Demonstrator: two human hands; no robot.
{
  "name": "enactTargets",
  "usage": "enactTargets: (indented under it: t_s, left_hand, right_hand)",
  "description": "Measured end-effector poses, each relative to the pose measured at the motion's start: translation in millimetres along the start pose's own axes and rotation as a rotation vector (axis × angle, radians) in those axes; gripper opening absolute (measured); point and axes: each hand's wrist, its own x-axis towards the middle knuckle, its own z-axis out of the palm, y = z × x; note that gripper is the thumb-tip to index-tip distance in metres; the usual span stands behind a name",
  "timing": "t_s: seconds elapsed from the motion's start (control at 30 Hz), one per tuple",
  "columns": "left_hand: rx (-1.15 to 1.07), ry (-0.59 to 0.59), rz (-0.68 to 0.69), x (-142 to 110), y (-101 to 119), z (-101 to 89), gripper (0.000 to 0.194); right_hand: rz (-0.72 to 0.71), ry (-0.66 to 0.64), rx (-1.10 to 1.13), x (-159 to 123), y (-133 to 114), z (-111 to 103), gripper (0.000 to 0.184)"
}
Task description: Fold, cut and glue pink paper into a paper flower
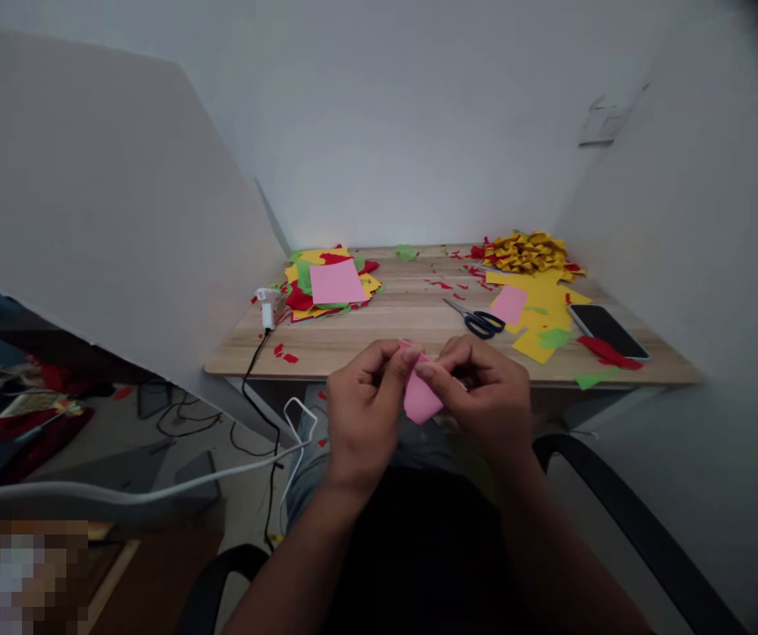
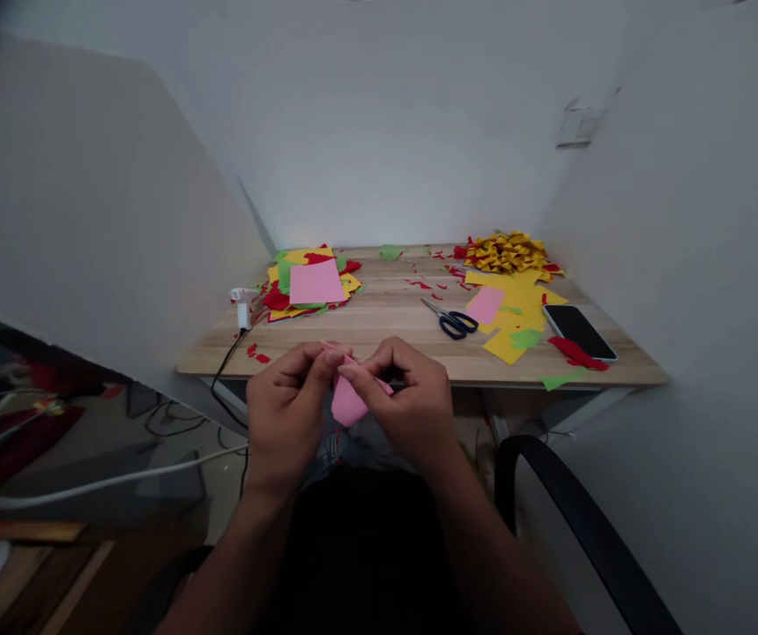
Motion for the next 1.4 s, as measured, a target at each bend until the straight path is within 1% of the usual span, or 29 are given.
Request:
enactTargets:
  t_s: [0.17,0.4,0.5,0.73,0.83,0.93,1.1,1.2,1.3,1.4]
  left_hand:
    - [-0.019,-0.019,0.021,1,3,-0.4,0.016]
    - [-0.045,-0.046,0.012,2,4,-0.1,0.016]
    - [-0.055,-0.041,0.003,2,4,0.2,0.016]
    - [-0.156,-0.055,-0.059,3,3,-2.6,0.014]
    - [-0.196,-0.035,-0.072,5,4,-5.3,0.016]
    - [-0.206,-0.026,-0.077,6,4,-7.0,0.015]
    - [-0.233,-0.014,-0.091,6,2,-7.8,0.016]
    - [-0.267,-0.051,-0.154,6,0,-8.3,0.019]
    - [-0.327,-0.088,-0.224,7,-3,-8.6,0.024]
    - [-0.364,-0.081,-0.274,9,-5,-8.4,0.029]
  right_hand:
    - [-0.029,0.017,-0.030,0,-2,0,0.022]
    - [-0.032,0.014,-0.028,-1,0,0,0.022]
    - [-0.035,0.012,-0.025,-1,0,-1,0.022]
    - [0.015,-0.023,0.016,-1,-2,-3,0.019]
    - [0.046,-0.037,0.031,-1,-3,-3,0.019]
    - [0.051,-0.021,0.047,-3,-2,-2,0.013]
    - [-0.015,0.005,0.022,-4,2,0,0.008]
    - [-0.052,0.052,0.007,-4,6,0,0.007]
    - [-0.139,0.109,-0.037,-3,10,1,0.008]
    - [-0.253,0.167,-0.101,-2,12,1,0.011]
